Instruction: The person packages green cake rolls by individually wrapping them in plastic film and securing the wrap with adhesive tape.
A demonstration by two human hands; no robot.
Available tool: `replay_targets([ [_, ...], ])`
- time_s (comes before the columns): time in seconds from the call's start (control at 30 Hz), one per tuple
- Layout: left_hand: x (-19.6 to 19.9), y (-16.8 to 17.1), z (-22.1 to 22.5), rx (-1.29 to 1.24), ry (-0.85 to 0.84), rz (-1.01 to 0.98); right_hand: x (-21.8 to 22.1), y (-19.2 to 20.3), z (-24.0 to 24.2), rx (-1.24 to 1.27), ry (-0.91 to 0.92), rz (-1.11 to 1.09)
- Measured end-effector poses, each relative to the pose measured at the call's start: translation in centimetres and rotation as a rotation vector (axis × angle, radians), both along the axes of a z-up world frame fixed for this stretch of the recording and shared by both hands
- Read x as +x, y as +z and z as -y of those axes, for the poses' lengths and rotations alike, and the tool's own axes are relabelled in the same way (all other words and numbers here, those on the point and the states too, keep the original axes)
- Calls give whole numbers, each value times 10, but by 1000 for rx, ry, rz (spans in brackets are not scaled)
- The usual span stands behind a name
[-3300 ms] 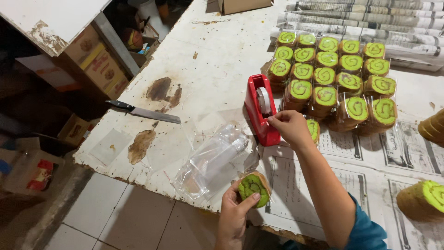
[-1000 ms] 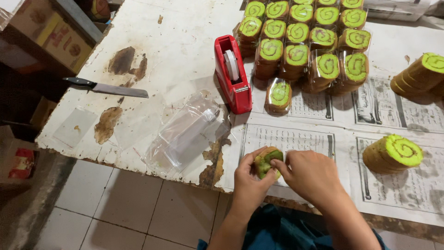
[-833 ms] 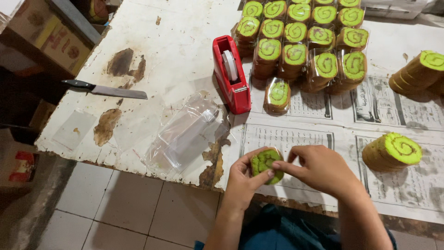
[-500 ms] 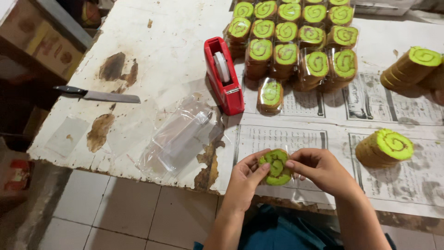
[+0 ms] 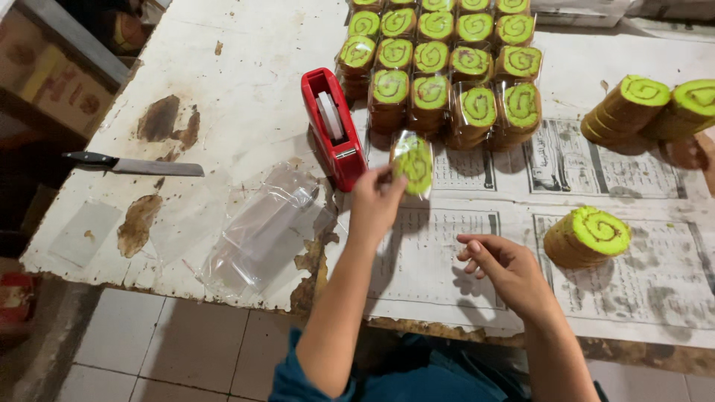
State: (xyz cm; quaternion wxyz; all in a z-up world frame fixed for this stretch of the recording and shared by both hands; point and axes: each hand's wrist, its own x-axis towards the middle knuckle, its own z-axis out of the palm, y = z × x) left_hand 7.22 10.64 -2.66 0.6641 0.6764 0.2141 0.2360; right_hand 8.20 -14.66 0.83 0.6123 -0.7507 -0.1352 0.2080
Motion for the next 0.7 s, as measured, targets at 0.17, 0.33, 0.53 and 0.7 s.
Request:
replay_targets([
  [0.17, 59, 9, -11, 408, 109, -305, 1, 9, 9, -133, -1, -57],
  [0.33, 68, 6, 6, 913, 149, -455, 0, 13, 14, -284, -21, -92],
  [0.53, -7, 31, 4, 1275, 357, -150, 0, -14, 23, -356, 49, 189],
  [0.7, -114, 8, -17, 1119, 412, -248, -17, -7, 10, -200, 93, -48],
])
